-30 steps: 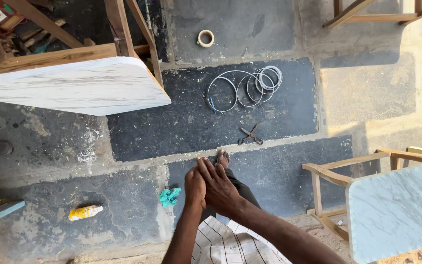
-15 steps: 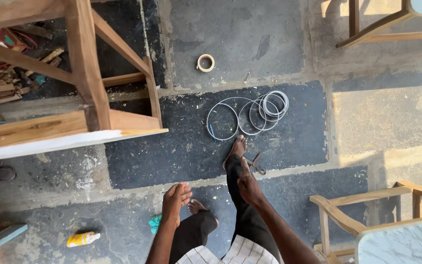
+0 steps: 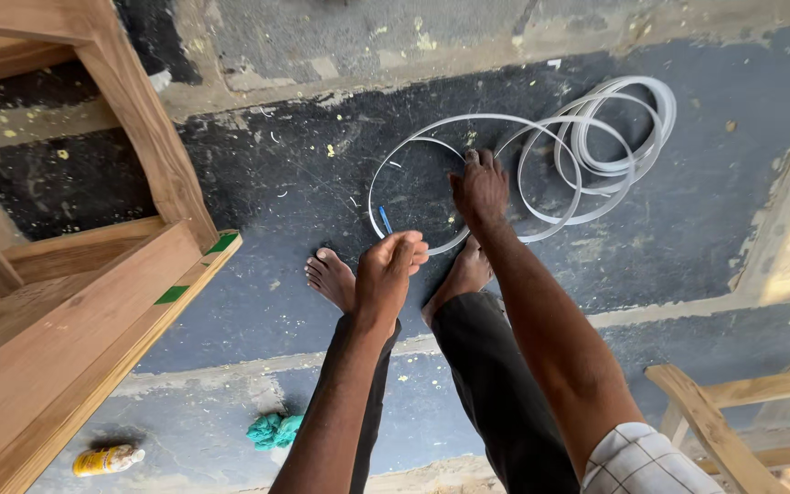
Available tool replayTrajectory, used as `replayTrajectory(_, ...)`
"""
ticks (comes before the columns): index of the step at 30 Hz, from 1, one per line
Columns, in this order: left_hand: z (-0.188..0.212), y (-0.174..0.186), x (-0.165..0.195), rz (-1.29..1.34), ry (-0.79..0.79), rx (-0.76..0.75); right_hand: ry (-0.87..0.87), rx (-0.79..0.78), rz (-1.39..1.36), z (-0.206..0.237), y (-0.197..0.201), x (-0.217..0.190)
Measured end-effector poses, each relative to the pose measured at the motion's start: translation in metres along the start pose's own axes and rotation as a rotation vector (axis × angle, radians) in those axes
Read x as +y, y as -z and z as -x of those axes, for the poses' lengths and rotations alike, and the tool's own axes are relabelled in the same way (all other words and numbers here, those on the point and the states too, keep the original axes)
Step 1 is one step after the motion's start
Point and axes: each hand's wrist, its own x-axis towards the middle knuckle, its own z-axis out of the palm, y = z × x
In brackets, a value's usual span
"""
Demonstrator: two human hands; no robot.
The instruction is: The person cuts a white plastic edge banding strip with scissors, then opens a yellow adhesive bottle and spreads glue onto the edge of a wooden chair frame with a finger. They then press the cut strip onto the glued chair edge and hold it in place.
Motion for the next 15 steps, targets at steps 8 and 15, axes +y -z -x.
replayTrajectory(8, -0.009, -0.019, 0.038, 0.016, -0.081, 0.142, 0.333, -0.158, 0.069, 0.087, 0.025, -0.040)
replayTrajectory(15, 0.057, 0.076, 0.062, 0.527, 0.034, 0.131, 0.188, -0.159, -0.255, -0.089, 0.030, -0.092)
